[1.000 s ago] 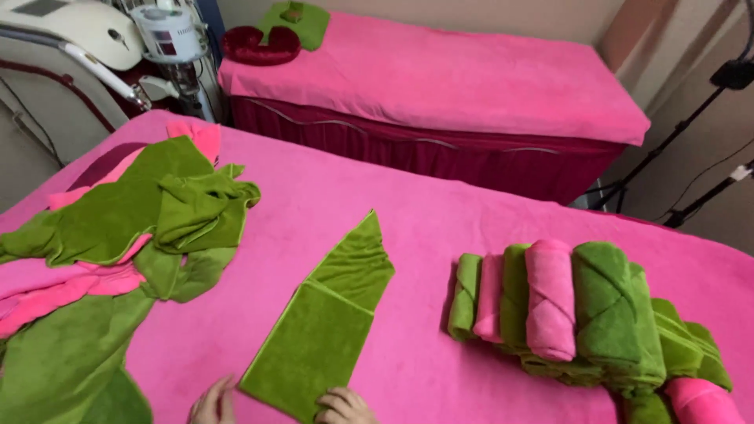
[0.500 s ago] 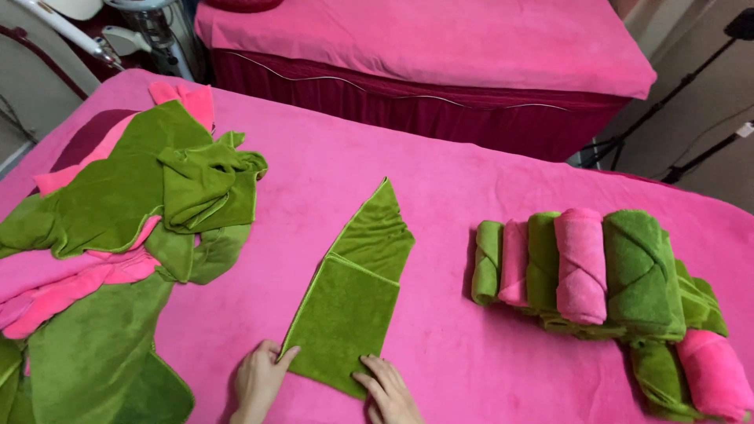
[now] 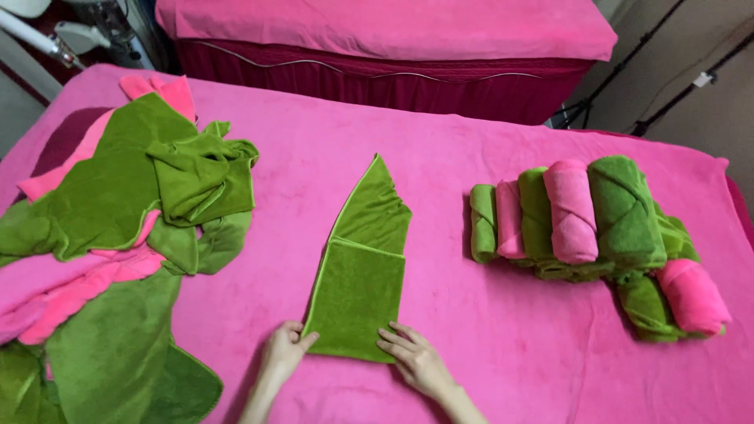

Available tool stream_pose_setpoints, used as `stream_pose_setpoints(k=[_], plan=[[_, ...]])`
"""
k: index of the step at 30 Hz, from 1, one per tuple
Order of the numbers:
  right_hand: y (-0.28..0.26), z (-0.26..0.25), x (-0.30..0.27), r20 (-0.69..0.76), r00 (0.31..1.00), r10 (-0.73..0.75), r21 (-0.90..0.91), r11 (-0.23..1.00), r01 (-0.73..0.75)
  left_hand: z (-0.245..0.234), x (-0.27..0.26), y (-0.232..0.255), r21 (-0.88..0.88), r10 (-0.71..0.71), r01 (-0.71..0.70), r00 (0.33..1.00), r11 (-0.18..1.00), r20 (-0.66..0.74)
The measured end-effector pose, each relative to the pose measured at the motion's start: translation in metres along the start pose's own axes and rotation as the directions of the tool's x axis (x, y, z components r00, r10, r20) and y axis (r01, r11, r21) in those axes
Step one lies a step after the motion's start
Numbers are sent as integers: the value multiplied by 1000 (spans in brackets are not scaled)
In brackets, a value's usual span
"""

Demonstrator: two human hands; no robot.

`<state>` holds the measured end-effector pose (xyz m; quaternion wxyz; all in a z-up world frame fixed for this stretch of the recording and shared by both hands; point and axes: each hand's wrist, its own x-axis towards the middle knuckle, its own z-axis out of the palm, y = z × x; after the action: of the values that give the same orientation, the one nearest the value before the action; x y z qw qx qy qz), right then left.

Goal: Folding and rolling towels into decorative shapes on a treatment table in a spa setting.

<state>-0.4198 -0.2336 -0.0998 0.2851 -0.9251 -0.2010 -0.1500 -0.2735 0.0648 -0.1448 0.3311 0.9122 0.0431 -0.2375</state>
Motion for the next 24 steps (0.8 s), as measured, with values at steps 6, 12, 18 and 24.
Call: stream_pose_setpoints(k=[6,12,18,24], plan=[[-10,-32,-19,131,991,31,52,998,-38,33,-35,-20,-93,55,-41,986,995,155],[-33,-40,-55,240,969,67,43,996,-80,66,-59,-46,93,-164,139,919,986,358],[-11,19,-104,164,976,144,-44,989,-139,-89,-43,92,400,-135,-174,759,900,637],[32,96,-139,522,675,522,-387,850,-358,-36,199,151,45,353,-352,936,935,-16]])
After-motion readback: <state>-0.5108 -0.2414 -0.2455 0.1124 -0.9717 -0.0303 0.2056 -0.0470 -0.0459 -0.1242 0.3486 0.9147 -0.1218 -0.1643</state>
